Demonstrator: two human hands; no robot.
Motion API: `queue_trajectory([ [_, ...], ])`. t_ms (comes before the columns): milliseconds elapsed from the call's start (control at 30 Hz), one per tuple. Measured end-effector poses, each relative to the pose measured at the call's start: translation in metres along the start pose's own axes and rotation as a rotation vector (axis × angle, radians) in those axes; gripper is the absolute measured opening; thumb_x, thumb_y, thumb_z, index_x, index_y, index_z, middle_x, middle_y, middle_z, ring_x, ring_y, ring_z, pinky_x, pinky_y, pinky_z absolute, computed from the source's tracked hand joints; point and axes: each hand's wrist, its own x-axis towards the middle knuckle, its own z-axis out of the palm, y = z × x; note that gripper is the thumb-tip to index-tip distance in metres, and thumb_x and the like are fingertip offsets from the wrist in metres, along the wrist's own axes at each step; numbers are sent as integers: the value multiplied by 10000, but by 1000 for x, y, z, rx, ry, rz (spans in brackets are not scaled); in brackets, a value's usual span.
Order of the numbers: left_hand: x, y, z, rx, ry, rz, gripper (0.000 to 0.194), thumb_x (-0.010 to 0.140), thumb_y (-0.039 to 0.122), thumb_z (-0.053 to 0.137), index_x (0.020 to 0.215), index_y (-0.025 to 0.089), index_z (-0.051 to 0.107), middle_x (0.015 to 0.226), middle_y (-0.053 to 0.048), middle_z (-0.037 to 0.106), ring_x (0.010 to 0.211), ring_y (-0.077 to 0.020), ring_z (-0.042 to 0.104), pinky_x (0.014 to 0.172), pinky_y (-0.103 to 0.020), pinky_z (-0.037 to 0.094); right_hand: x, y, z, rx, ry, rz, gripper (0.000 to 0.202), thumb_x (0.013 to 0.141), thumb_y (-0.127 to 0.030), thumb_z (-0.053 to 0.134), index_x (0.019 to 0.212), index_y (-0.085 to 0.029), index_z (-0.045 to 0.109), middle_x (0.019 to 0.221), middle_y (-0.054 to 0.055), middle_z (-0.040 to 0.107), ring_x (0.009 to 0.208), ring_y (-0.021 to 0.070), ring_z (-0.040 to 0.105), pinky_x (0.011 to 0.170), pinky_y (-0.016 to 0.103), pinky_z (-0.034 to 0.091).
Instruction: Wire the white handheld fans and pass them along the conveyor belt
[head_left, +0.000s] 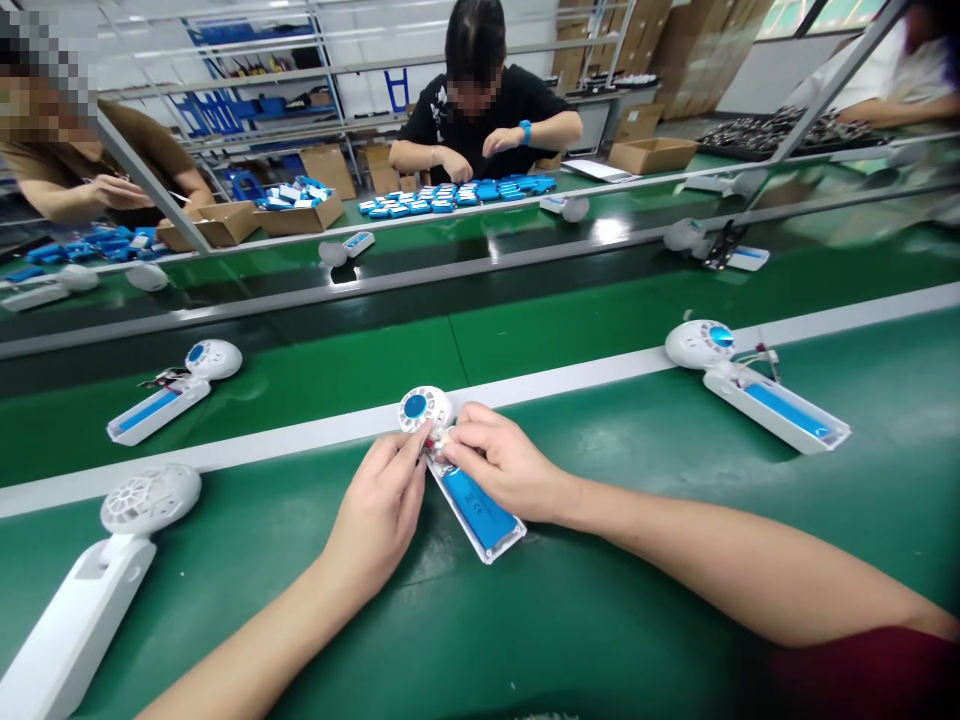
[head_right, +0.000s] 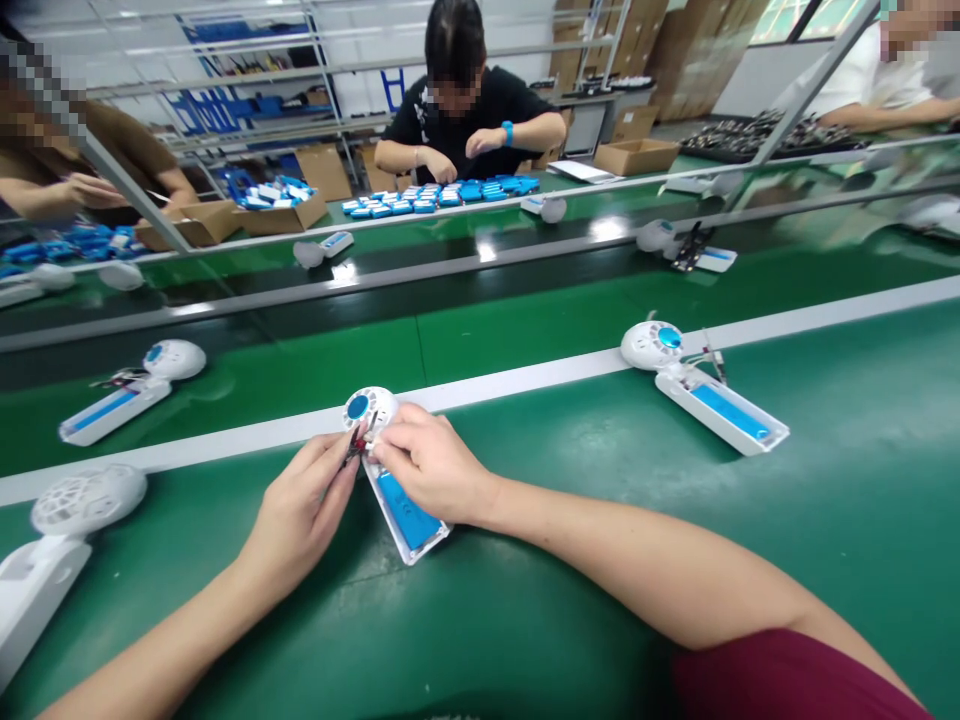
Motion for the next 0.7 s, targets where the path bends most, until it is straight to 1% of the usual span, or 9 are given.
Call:
queue_trajectory([
  [233, -2, 1, 1, 3, -12, 0, 413, 842, 106, 394, 1241, 215, 393, 1013, -77, 509, 930, -153, 509, 808, -274, 453, -1, -2, 2, 61, 2, 5, 248, 847, -154, 417, 612, -147, 496, 713, 8, 431, 718, 108, 439, 647, 228, 375],
  [433, -6, 1, 5, 72, -25, -13, 464, 843, 120, 407, 1286, 233, 327, 1051, -79, 490, 967, -161, 499, 839, -287, 446, -2, -5, 2, 169, 27, 102, 238, 833, -113, 433, 610, -139, 510, 696, 0, 420, 698, 99, 441, 642, 220, 380],
  [567, -7, 1, 5, 54, -16, -16, 457, 843, 114, 405, 1277, 238, 338, 1044, -71, 491, 960, -153, 502, 838, -277, 446, -2, -4, 1, 163, 7, 60, 235, 841, -139, 429, 618, -144, 503, 695, -1, 421, 699, 101, 440, 640, 222, 378],
  [700, -6, 0, 4, 28, -20, -29, 427, 842, 113, 399, 1252, 230, 376, 1047, -73, 496, 962, -156, 504, 839, -280, 446, -4, -3, 2, 102, 30, 32, 250, 850, -155, 408, 607, -147, 465, 707, 0, 418, 687, 98, 432, 637, 228, 368],
])
